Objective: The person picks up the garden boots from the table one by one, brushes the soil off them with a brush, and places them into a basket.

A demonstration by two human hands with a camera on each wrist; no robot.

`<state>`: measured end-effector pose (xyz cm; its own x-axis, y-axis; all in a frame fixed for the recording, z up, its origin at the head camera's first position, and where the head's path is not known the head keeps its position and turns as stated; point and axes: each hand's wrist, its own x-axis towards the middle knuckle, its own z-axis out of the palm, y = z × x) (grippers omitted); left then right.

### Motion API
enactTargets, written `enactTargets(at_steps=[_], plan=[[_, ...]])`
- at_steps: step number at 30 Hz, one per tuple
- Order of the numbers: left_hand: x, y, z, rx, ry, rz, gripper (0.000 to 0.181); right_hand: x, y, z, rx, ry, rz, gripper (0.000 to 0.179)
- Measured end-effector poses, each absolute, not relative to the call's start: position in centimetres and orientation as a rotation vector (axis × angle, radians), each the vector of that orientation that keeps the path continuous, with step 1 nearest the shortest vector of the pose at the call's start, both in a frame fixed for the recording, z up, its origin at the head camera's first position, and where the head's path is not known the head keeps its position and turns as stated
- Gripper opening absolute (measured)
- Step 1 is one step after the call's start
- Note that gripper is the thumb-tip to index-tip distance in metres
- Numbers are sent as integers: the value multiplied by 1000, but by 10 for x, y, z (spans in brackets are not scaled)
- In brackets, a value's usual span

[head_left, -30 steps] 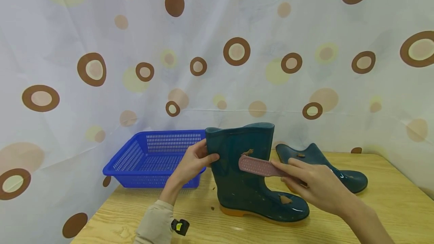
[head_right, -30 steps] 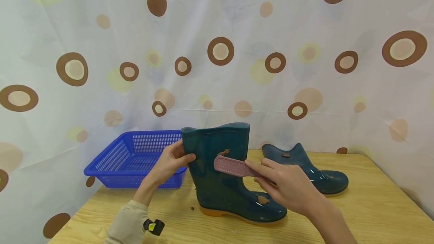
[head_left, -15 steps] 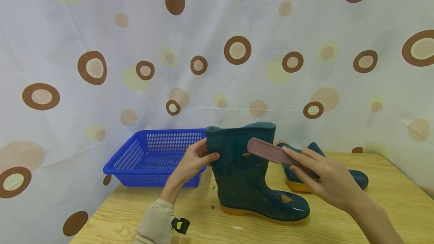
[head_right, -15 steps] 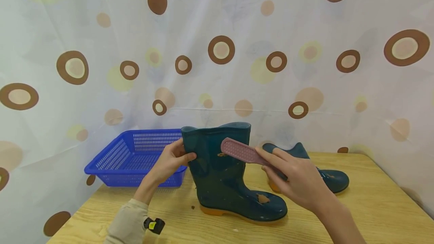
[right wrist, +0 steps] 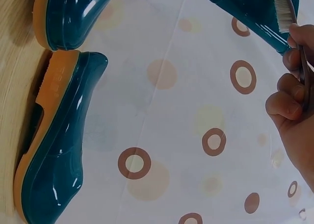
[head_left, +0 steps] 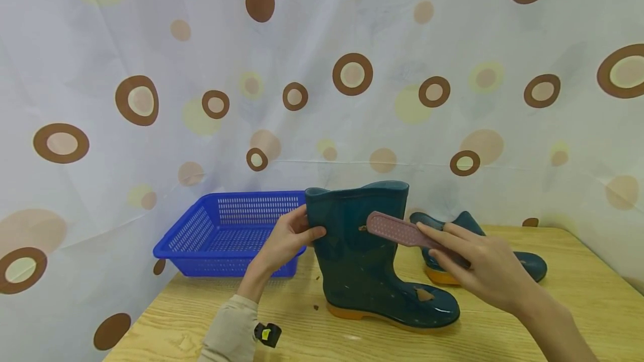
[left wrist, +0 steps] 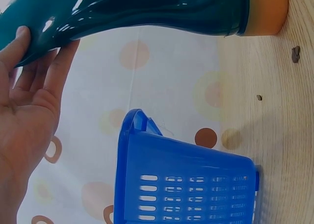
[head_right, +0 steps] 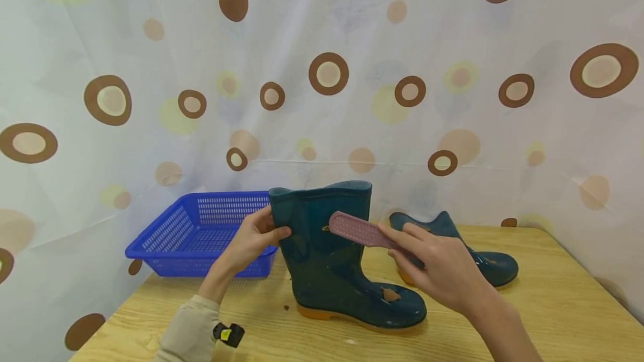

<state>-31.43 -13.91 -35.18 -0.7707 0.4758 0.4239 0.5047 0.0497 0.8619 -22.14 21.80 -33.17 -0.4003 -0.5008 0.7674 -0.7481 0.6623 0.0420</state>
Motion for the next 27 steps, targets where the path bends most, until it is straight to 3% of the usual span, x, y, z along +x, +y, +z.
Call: enactTargets(at_steps=[12,27], plan=[[-314,-138,-352,-995,-2285,-1859,49,-221,218,-333,983,-2121,402,63],[-315,-137,-352,-981,-2285,-1850,50,-217,221,-331,984,-2197,426,57]])
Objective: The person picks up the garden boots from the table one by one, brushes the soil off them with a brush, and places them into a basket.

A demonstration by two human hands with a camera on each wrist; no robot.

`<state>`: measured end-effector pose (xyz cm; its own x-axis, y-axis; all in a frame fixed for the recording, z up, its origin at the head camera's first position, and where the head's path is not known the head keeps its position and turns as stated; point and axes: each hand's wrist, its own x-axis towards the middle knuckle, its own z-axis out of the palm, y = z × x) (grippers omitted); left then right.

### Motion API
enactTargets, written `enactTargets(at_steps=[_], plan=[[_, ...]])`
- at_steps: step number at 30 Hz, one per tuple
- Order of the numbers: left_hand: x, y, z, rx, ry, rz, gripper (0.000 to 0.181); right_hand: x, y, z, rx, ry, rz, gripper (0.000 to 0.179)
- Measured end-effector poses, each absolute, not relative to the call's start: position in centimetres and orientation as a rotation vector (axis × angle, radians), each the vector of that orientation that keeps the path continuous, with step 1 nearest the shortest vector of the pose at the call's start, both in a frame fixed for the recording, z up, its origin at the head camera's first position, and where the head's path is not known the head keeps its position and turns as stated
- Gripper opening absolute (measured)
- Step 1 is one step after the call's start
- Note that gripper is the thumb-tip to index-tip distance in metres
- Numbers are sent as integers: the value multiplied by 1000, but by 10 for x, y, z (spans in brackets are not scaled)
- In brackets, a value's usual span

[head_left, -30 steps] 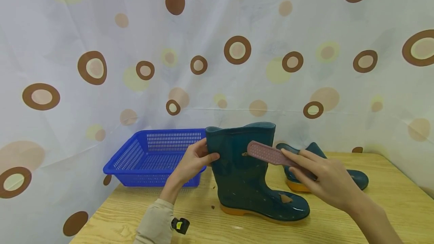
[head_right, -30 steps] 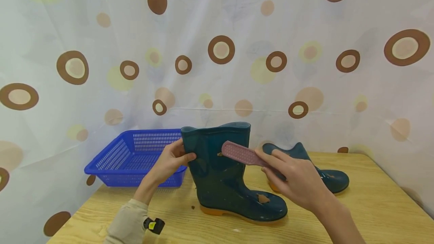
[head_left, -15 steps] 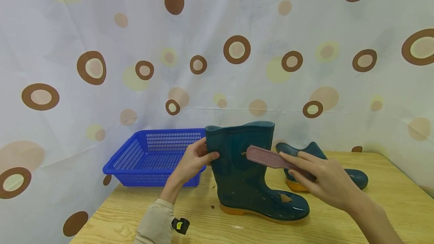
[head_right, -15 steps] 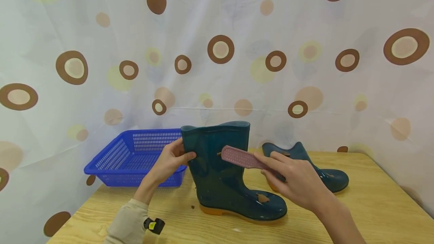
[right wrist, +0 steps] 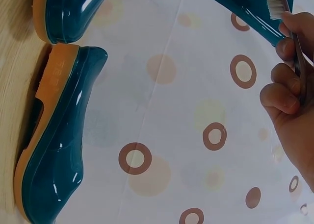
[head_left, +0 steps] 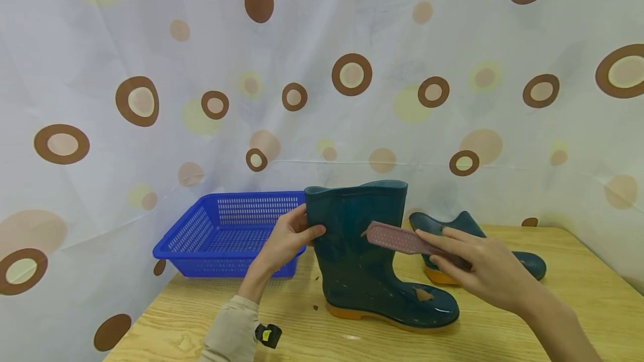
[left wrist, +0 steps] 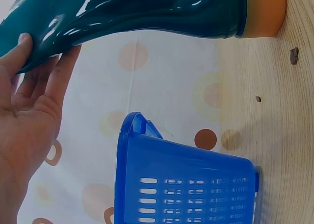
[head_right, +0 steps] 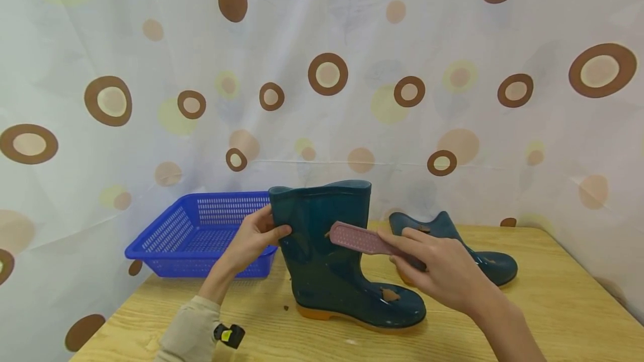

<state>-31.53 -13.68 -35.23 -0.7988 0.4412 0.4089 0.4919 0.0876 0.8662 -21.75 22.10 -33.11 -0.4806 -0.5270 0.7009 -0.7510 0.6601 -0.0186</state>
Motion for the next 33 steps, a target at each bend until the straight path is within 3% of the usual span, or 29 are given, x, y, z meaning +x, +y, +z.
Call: enactTargets(at_steps=[33], plan=[[-315,-136,-351,-966,-2289,-1867,50,-221,225,-332,951,-2161,379,58]])
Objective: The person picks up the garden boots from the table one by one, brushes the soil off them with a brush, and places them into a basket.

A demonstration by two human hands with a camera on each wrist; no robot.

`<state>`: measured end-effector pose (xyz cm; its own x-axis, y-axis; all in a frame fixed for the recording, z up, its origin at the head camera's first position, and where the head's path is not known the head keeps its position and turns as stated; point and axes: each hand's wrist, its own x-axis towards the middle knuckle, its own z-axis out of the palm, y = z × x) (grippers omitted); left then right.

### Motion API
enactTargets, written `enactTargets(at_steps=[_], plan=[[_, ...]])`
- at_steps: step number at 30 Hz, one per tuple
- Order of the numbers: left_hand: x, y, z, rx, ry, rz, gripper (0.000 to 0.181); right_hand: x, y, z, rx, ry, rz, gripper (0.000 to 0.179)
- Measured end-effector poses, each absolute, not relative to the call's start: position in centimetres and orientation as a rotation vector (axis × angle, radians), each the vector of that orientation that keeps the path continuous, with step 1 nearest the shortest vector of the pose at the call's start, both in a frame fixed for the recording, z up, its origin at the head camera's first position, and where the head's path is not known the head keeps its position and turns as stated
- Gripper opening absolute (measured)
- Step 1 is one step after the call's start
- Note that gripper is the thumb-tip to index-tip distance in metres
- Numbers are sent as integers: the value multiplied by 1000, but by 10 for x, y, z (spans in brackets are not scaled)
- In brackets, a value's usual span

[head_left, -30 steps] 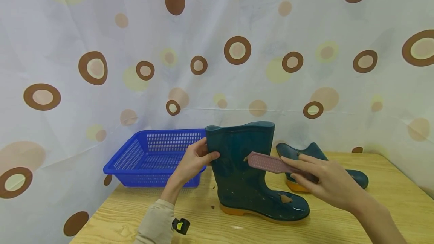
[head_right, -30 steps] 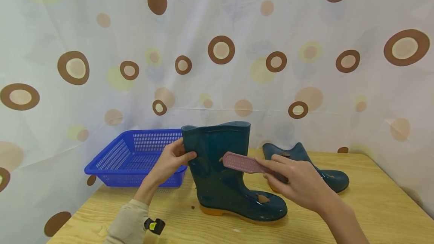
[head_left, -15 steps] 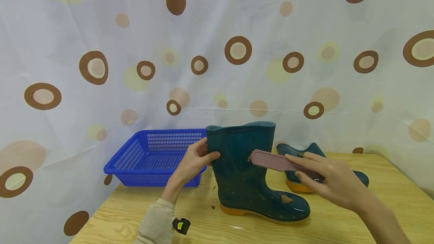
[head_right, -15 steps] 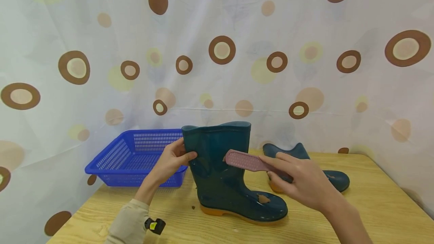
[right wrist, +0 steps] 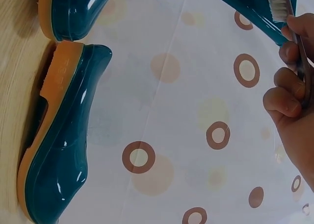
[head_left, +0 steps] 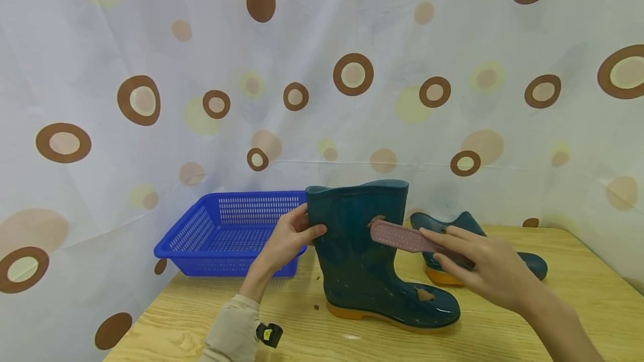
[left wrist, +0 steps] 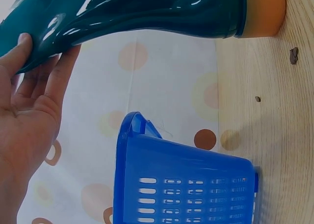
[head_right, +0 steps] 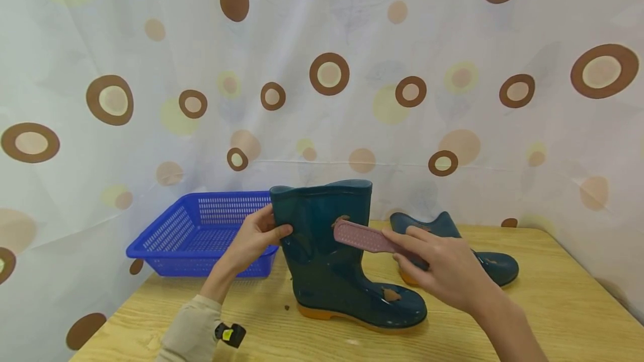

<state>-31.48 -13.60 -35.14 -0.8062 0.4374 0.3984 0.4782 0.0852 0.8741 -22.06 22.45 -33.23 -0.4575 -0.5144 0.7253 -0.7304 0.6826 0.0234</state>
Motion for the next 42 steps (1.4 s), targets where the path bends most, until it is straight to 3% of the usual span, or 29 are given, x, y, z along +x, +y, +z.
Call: enactTargets(at_steps=[20,29,42], plan=[[-315,-137,-353,-959,-2291,-1863,51,-217,222,-336,1157,-2391,604,34],[-315,-138,-353,-958,-2284,-1865,50,-217,224,-334,1166,-2276,613,48],[-314,-134,-351,-957,-2266,-1836,49,-216,230,-332,931,-2276,448,54]])
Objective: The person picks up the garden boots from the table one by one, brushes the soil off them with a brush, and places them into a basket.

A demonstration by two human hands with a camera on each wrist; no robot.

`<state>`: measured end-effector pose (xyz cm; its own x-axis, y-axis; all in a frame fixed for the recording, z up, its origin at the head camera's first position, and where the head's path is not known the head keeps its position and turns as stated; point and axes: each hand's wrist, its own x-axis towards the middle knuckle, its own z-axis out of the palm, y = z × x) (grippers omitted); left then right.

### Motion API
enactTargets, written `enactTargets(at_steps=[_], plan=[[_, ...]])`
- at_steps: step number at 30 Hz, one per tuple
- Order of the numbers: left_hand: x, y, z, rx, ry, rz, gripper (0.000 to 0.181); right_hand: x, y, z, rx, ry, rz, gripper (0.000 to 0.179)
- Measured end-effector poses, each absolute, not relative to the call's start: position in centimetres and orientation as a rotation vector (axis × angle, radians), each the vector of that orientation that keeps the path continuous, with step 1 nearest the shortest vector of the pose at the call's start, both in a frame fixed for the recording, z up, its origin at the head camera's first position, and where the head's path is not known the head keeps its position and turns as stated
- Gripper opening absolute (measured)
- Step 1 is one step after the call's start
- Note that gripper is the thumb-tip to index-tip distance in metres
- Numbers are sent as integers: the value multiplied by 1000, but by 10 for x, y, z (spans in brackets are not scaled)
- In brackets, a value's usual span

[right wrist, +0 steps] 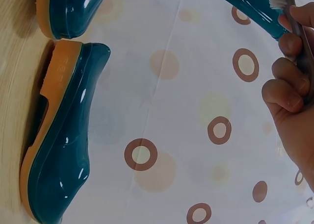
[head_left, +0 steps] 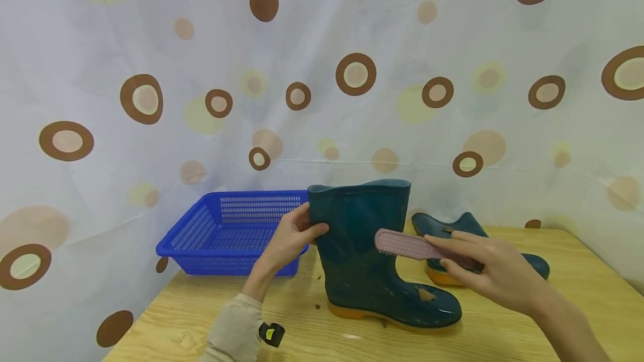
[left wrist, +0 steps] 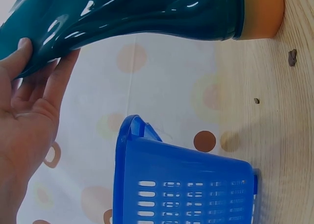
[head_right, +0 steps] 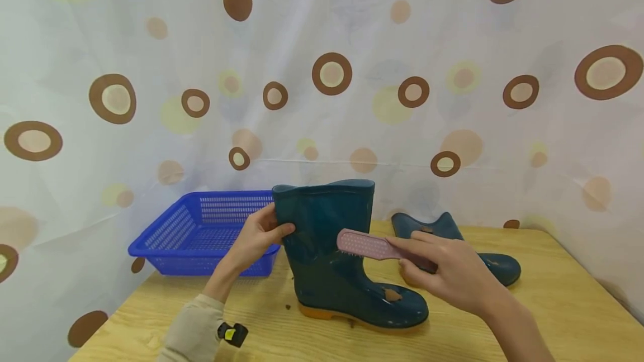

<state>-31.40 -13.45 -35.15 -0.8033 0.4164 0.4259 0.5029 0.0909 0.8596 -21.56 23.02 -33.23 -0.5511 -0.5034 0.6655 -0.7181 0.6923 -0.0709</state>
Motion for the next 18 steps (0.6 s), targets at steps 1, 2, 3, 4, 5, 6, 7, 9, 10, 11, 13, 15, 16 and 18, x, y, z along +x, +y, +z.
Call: enactTargets(at_steps=[1,2,3,4,5,6,7,9,10,11,13,15,16,18], plan=[[-314,-133,-352,-956,-2259,-1843,48,-215,232,-333,922,-2270,455,54],[-315,-131,-353,-954,-2250,-1849,48,-214,234,-333,917,-2263,464,54],[-315,-130,-353,-950,-2239,-1848,47,-213,235,-334,916,-2261,473,54],[-315,-129,-354,-940,-2229,-1851,45,-212,236,-334,910,-2260,474,54],[-315,-128,-354,-926,-2216,-1854,43,-211,238,-334,900,-2256,466,54],[-315,-128,-354,-910,-2205,-1854,42,-210,239,-334,885,-2252,457,53],[-315,-128,-355,-894,-2195,-1850,39,-210,239,-334,865,-2248,448,53],[-315,-128,-355,-862,-2181,-1838,36,-209,241,-334,821,-2235,429,52],[-314,-128,-354,-846,-2177,-1839,34,-209,242,-334,795,-2226,418,51],[-315,-128,-355,-839,-2171,-1837,33,-209,243,-333,771,-2216,412,49],[-316,-128,-355,-835,-2166,-1830,33,-209,245,-333,729,-2204,396,47],[-317,-127,-355,-834,-2163,-1828,33,-209,247,-333,694,-2205,381,45],[-317,-127,-356,-834,-2160,-1829,33,-208,247,-333,676,-2213,374,44],[-318,-126,-356,-820,-2162,-1821,32,-207,248,-333,636,-2248,359,42]])
